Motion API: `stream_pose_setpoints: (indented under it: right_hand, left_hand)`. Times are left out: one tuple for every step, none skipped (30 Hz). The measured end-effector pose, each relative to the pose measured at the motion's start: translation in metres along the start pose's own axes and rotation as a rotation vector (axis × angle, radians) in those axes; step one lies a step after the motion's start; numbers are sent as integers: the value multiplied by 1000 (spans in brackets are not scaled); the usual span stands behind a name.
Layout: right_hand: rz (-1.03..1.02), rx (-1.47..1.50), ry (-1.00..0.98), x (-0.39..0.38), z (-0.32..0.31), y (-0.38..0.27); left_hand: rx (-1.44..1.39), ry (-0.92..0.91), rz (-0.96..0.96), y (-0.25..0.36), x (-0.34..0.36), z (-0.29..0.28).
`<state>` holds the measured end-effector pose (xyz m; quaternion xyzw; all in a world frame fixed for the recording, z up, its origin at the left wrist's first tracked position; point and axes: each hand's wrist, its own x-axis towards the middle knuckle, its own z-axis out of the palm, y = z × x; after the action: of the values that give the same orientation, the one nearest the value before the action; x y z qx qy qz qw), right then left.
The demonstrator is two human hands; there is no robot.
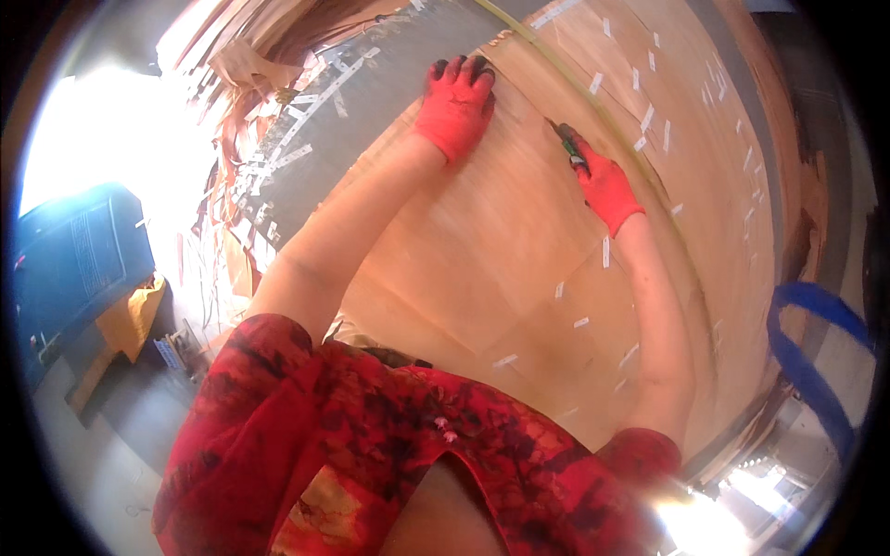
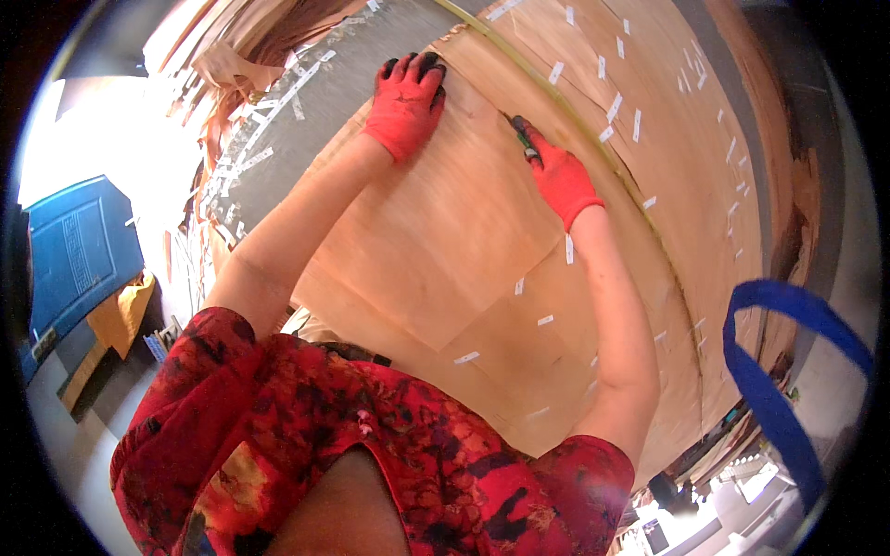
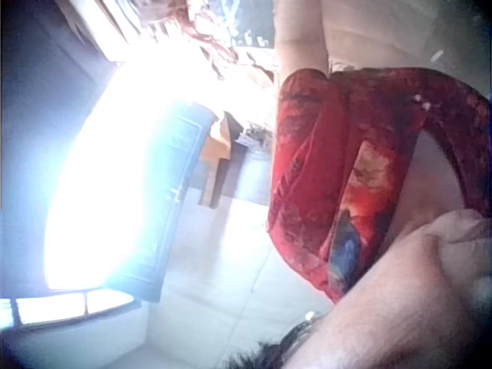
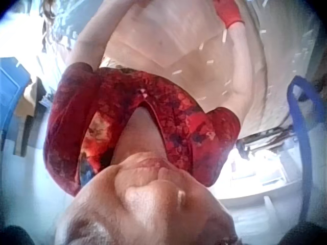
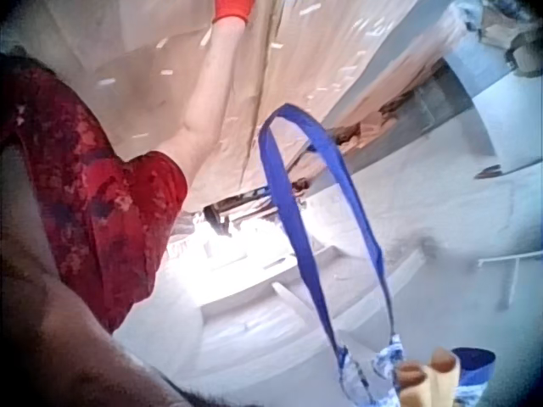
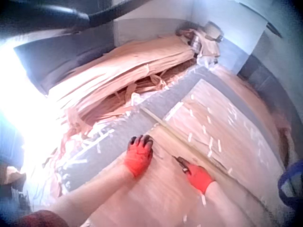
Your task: The person cuts a thin sheet of wood veneer using a utility knife, then applies strips of tape to the veneer surface.
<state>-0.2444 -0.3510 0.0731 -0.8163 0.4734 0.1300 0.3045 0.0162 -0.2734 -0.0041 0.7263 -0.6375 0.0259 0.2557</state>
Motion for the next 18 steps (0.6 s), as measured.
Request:
stream_pose_setpoints:
  right_hand:
    - [2,-40,7,-2,0,-1]
    - [6,-79,24,-4,-2,-3]
    - [-8,-83,33,-5,-1,0]
    - [-22,-87,42,-4,0,5]
    - [-39,-89,44,-3,2,7]
    - [-68,-93,69,-2,4,10]
    - [-98,-98,94,-1,5,12]
    - [-131,-105,117,0,8,12]
    - [-118,-82,91,-1,4,5]
    - [-105,-73,73,1,4,3]
    - [-81,-62,54,1,4,5]
    - [-56,-52,35,-1,5,7]
    - [-66,-49,54,-6,6,11]
    - [-83,-55,86,-12,10,17]
    - [-98,-62,120,-22,15,26]
    - [-112,-70,154,-33,21,35]
    - [-77,-52,155,-45,29,41]
    - [-34,-36,160,-62,35,45]
  left_hand:
    - [20,-13,9,0,1,-1]
    - [39,-20,26,2,4,-2]
    - [85,-83,0,7,4,-2]
    - [90,-30,18,14,6,-1]
    - [98,19,32,21,7,1]
    - [100,65,45,33,7,1]
    - [-33,39,114,53,3,4]
    - [-52,-22,159,74,-4,7]
    - [-138,-69,123,91,-13,13]
    - [-223,-115,86,99,-23,19]
    - [-160,-175,73,102,-29,20]
    - [-174,-173,82,103,-30,22]
    - [-188,-170,92,103,-30,25]
    - [-198,-168,95,104,-29,23]
    - [-188,-183,94,106,-29,22]
    - [-177,-183,94,107,-30,23]
    - [-156,-181,84,105,-32,23]
    - [-144,-179,82,105,-33,23]
